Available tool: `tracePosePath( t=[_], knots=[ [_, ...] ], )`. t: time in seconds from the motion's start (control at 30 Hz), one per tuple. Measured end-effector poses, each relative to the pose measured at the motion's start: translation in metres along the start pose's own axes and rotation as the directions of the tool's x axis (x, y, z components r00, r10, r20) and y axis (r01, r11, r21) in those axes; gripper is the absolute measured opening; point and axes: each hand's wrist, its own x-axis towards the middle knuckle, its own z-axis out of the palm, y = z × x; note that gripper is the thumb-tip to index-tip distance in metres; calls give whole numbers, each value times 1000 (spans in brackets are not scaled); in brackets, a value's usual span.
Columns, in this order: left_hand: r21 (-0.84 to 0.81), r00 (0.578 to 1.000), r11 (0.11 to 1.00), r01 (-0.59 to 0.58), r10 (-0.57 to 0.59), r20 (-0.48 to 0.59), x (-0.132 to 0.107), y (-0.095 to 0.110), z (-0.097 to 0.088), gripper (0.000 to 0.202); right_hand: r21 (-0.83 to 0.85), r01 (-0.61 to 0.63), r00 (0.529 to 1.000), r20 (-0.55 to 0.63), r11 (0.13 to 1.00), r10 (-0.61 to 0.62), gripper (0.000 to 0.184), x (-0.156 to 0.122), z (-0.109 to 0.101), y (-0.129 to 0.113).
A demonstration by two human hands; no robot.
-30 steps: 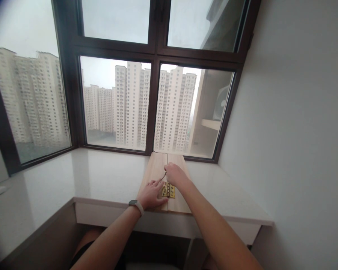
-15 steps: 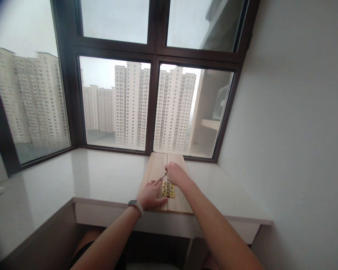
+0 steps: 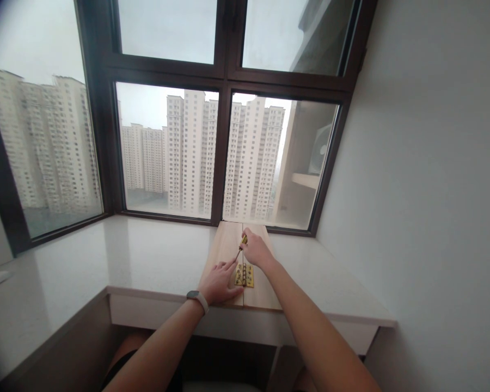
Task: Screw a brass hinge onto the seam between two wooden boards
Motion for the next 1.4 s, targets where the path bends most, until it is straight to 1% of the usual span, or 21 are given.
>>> tracePosePath(
  t=[0.07,0.23,0.33,0.43,0.5,0.6,0.7,0.83,0.93,1.1,1.23,1.4],
  knots=[
    [-1,1000,1000,-8,8,-7,0,-1,1,90,44,0,1000,-24,999,1,17,1,4,4],
    [-10,999,1000,-21,21,-26,1,-1,3,88,180,-3,995,-97,984,21,24,0,16,11],
    [-8,1000,1000,-16,16,-20,1,1,0,88,230,-1,992,-125,973,31,22,-1,20,12],
    [1,1000,1000,-13,13,0,0,3,-3,89,251,-5,990,-136,968,40,26,-3,20,10],
    [4,1000,1000,-16,16,8,-1,4,-5,88,242,8,989,-147,970,28,29,-4,18,8],
    [-2,1000,1000,-27,27,2,-2,5,-7,82,211,29,985,-171,977,8,34,-5,14,5],
    [-2,1000,1000,-24,24,11,-3,6,-9,74,176,11,984,-179,984,21,38,-5,9,4],
    [-7,1000,1000,-15,15,22,-3,6,-10,68,149,-7,980,-197,989,37,39,-4,1,9],
    [-3,1000,1000,-2,2,-2,-3,4,-8,68,135,-29,977,-208,990,57,39,-5,-6,16],
    [-22,999,1000,-3,2,-47,-3,3,-4,72,95,-50,982,-175,994,66,39,-13,-16,26],
    [-22,999,1000,-7,7,-36,-3,3,-3,72,84,-55,987,-144,995,67,38,-23,-19,31],
    [-17,999,1000,-25,24,-28,-3,2,-4,72,108,-46,992,-112,993,58,37,-32,-17,33]
  ],
)
